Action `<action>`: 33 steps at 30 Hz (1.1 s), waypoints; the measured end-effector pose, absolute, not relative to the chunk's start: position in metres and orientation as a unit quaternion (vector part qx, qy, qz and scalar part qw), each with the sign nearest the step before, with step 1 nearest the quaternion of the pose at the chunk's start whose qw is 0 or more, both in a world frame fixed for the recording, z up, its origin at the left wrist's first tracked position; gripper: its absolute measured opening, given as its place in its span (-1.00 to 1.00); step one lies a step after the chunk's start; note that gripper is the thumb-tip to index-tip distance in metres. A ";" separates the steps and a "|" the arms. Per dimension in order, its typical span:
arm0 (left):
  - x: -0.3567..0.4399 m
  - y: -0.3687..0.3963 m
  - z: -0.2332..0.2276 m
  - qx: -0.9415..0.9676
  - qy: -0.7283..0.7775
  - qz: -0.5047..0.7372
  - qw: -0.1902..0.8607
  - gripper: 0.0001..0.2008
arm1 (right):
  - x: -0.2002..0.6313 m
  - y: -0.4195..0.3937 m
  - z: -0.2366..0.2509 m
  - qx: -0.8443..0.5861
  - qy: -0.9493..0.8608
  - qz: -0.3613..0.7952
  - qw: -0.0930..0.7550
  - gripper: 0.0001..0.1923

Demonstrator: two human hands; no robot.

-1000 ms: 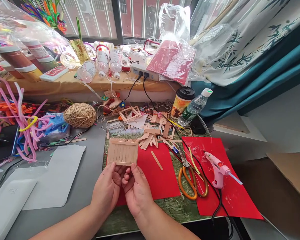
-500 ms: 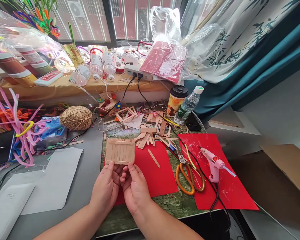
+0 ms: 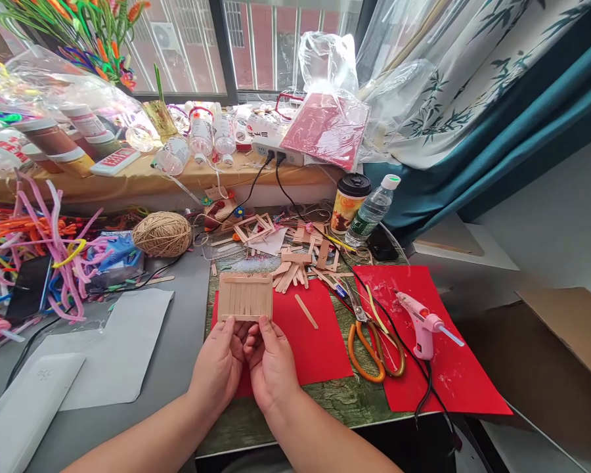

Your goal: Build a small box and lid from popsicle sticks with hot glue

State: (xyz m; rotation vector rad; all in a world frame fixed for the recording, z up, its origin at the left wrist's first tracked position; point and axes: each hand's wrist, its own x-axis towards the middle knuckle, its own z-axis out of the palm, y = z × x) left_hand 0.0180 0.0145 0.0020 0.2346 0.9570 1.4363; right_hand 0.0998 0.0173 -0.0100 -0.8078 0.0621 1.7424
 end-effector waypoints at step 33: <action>0.027 0.008 -0.001 0.062 0.460 0.639 0.613 -0.63 | 0.099 0.018 -0.022 -0.322 -0.046 0.753 0.572 -0.81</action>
